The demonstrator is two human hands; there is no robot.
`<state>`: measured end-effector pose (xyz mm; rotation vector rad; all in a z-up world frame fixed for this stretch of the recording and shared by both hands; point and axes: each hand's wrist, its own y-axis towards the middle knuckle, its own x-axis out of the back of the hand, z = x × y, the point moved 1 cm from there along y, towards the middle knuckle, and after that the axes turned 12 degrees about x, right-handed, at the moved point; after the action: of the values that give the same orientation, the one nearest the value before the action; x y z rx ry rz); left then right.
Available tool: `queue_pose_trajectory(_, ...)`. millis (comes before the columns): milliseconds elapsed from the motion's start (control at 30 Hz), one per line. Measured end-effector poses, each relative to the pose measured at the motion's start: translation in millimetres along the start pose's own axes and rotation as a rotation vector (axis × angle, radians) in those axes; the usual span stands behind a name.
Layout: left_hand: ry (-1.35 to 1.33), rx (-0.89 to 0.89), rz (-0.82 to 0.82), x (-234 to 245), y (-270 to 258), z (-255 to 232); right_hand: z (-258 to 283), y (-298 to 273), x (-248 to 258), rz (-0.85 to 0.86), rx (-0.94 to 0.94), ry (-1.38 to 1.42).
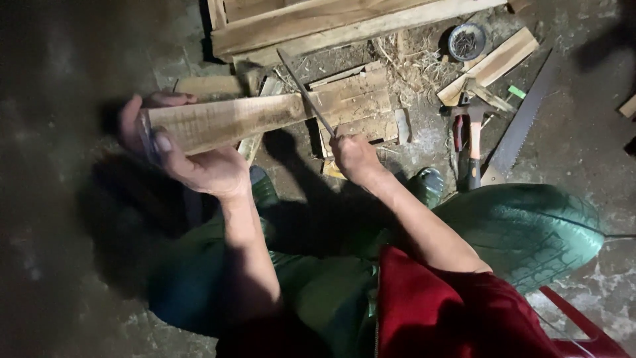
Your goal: Cutting a wooden plank to size using a hand saw while sitting on the floor of a workshop.
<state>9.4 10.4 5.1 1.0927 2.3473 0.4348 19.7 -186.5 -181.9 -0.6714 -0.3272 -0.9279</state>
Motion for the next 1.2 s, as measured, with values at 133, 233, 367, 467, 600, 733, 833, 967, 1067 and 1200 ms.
queue_pose_trajectory(133, 0.019, -0.02, -0.005, 5.0, -2.7, 2.0, -41.9, 25.7, -13.7, 0.122, 0.039, -0.275)
queue_pose_trajectory(233, 0.022, -0.016, -0.035, -0.3, -2.1, -1.1, 11.6, -1.2, 8.2, 0.218, -0.004, -0.306)
queue_pose_trajectory(367, -0.059, 0.011, -0.055, 4.0, -4.9, 4.3, 0.8, 0.6, -1.6, 0.095, -0.211, 0.239)
queue_pose_trajectory(467, 0.045, -0.065, -0.119, 4.0, -5.0, 5.1, -24.8, 19.6, -12.0, 0.018, 0.254, -0.439)
queue_pose_trajectory(600, 0.065, -0.051, -0.167, 11.6, -12.4, 13.0, 12.6, -6.0, 2.1, 0.148, -0.009, -0.062)
queue_pose_trajectory(733, 0.719, -0.365, -0.039, 18.3, -12.4, 9.7, -25.1, 15.2, -5.1, 0.067, 0.146, -0.18)
queue_pose_trajectory(833, 0.225, -0.301, -0.165, 15.3, -7.8, 47.5, -88.3, 49.0, -40.9, -0.101, 0.314, -0.302)
queue_pose_trajectory(967, -0.001, -0.197, -0.085, -11.2, -9.9, 33.0, -120.6, 65.3, -57.1, -0.052, 0.219, -0.314)
queue_pose_trajectory(1067, 0.089, 0.002, -0.185, -23.1, -22.0, 36.8, -129.9, 66.3, -59.5, -0.065, 0.276, -0.334)
queue_pose_trajectory(1200, 0.016, 0.182, -0.336, -11.2, -31.1, 66.7, -53.6, 24.0, -26.7, -0.057, 0.205, -0.306)
